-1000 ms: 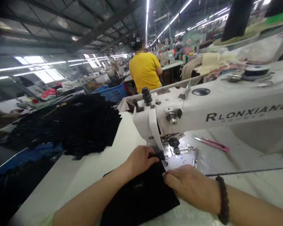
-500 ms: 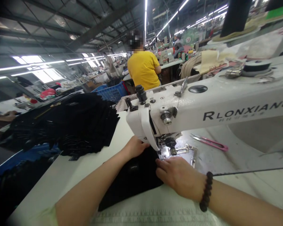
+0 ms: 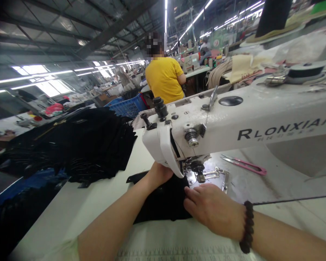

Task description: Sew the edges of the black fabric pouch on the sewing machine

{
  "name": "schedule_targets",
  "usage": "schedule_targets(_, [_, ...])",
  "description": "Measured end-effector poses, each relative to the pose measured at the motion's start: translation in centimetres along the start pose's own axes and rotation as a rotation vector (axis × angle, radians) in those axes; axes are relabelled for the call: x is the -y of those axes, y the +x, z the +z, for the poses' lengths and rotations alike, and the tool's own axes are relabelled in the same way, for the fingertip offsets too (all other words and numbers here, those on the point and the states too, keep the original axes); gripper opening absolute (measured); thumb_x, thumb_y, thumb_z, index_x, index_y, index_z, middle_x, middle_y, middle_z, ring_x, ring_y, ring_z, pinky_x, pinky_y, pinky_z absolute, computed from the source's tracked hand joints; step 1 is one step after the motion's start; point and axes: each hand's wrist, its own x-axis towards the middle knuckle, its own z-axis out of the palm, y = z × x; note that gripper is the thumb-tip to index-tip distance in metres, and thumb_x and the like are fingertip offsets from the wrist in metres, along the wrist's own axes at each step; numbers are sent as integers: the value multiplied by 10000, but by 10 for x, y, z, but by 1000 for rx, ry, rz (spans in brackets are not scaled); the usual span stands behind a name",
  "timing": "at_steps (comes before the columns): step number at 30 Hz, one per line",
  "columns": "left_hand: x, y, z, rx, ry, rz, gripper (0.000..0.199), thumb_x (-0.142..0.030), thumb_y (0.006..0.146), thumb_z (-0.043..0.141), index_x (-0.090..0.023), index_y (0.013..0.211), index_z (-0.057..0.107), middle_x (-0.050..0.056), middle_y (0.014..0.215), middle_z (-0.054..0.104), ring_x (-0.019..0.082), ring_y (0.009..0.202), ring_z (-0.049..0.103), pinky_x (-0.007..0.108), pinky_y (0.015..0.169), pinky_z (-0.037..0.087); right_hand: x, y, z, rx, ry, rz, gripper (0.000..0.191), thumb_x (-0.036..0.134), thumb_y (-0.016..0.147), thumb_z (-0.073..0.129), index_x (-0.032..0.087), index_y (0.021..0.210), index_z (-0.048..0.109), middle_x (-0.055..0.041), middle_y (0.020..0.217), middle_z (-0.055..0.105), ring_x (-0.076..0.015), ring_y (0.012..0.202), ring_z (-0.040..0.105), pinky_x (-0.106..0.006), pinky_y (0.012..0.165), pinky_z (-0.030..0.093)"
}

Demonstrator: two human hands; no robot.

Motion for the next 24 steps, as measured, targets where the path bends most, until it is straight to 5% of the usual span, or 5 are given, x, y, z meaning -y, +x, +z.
schedule_targets(13, [-1,0,12,-53,100,38,221,-129,808,469,-160,932,649,94,952,669,251,928,617,351,826,482,-1,-4,0,-28,52,36,228,56,858,349,161,756,524,-58,773,605,-165,611,557,-298,552,426])
schedule_targets(24, [-5,-4,-10,31,98,175,229,-110,802,469,-143,929,657,97,1002,670,246,935,623,317,811,486,12,-2,-5,-12,-49,-9,310,-24,774,314,117,805,589,-134,891,653,-174,666,611,-286,580,479])
